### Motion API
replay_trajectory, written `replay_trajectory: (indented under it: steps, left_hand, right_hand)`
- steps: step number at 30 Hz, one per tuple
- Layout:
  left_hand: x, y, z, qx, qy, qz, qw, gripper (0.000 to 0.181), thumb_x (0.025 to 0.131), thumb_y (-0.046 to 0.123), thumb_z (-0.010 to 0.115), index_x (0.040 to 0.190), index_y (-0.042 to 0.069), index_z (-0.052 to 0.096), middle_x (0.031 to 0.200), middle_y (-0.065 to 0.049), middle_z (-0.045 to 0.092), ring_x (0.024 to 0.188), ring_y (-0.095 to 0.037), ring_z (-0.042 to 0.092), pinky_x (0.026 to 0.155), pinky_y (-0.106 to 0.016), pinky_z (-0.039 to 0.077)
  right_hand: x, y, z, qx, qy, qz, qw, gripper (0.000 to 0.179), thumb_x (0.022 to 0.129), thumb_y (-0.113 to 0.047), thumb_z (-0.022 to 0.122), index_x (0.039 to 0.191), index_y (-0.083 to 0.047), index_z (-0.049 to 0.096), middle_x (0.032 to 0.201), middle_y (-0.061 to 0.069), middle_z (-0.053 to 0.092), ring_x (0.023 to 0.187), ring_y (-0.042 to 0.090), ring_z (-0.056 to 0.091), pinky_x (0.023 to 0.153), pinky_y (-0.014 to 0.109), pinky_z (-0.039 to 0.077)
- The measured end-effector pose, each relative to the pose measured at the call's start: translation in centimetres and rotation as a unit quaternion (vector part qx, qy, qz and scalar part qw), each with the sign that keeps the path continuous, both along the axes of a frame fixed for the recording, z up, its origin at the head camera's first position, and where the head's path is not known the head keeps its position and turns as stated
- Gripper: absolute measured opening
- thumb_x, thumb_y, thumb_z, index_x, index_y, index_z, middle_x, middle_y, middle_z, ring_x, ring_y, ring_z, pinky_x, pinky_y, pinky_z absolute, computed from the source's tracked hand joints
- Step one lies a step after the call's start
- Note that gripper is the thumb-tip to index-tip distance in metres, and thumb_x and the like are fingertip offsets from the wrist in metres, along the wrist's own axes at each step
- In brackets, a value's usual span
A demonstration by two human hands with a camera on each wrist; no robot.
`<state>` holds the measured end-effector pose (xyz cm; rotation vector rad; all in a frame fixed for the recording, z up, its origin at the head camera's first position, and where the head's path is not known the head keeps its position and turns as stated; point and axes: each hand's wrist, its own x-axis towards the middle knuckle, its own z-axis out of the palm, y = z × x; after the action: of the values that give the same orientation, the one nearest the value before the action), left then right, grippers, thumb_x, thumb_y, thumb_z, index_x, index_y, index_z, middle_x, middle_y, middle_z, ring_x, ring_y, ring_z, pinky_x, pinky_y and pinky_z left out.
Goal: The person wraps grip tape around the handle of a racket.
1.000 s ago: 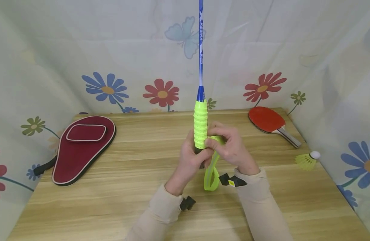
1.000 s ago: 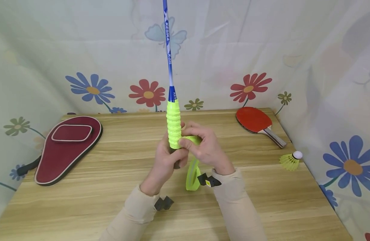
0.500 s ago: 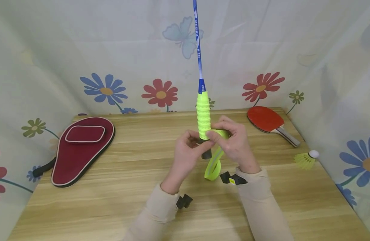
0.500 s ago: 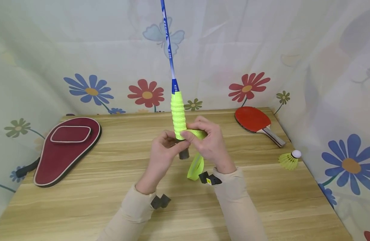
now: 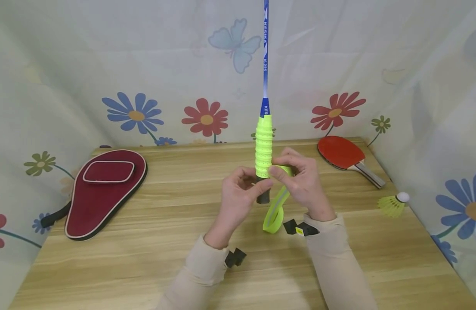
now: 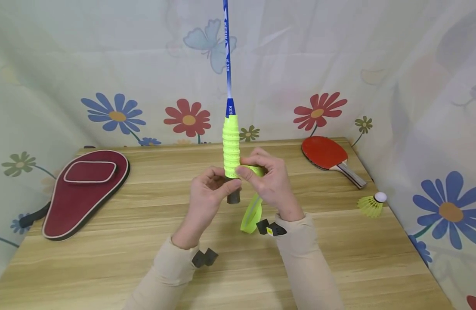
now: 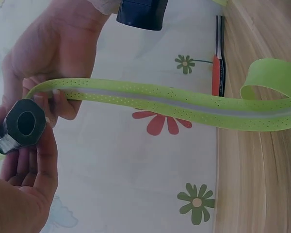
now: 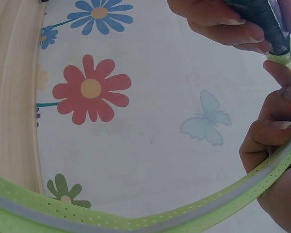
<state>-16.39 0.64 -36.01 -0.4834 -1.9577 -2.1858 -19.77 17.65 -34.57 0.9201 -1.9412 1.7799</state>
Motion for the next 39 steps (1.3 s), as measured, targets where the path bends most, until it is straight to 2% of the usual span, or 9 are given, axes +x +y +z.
replay_trajectory:
  steps: [7,13,33,39]
  left_hand:
    - [0.07,0.01,0.12,0.017,-0.009,-0.021,0.9996,0.025,0.086,0.007,0.075,0.103,-0.003,0.06,0.093,-0.014,0.068,0.08,-0.021,0.067,0.07,-0.033,0.057]
    - [0.13,0.08,0.18,0.029,-0.013,-0.042,0.9986,0.024,0.088,0.006,0.072,0.105,-0.004,0.059,0.094,-0.016,0.068,0.082,-0.023,0.068,0.075,-0.037,0.058]
    - [0.28,0.05,0.22,0.023,-0.011,-0.066,0.9975,0.019,0.094,0.0,0.06,0.11,-0.008,0.055,0.097,-0.023,0.066,0.081,-0.022,0.067,0.075,-0.037,0.058]
    - [0.37,0.05,0.21,0.027,-0.007,-0.088,0.9957,0.018,0.099,0.002,0.052,0.114,-0.009,0.051,0.097,-0.024,0.063,0.084,-0.024,0.067,0.079,-0.044,0.057]
  right_hand:
    - [-0.1,0.1,0.02,-0.017,-0.007,0.026,0.9995,0.018,0.085,-0.004,0.074,0.098,0.008,0.071,0.077,0.009,0.056,0.07,0.02,0.046,0.057,0.024,0.037]
    - [-0.15,0.25,0.01,-0.022,-0.009,0.041,0.9989,0.025,0.087,-0.011,0.074,0.101,0.009,0.07,0.079,0.009,0.056,0.071,0.021,0.048,0.059,0.024,0.04]
    - [-0.1,0.45,-0.11,-0.031,-0.007,0.047,0.9984,0.023,0.088,-0.01,0.073,0.102,0.009,0.07,0.082,0.011,0.057,0.073,0.021,0.05,0.062,0.024,0.045]
    - [-0.1,0.29,-0.12,-0.039,-0.001,0.047,0.9981,0.019,0.087,-0.004,0.072,0.102,0.007,0.07,0.082,0.011,0.057,0.073,0.021,0.049,0.06,0.024,0.043]
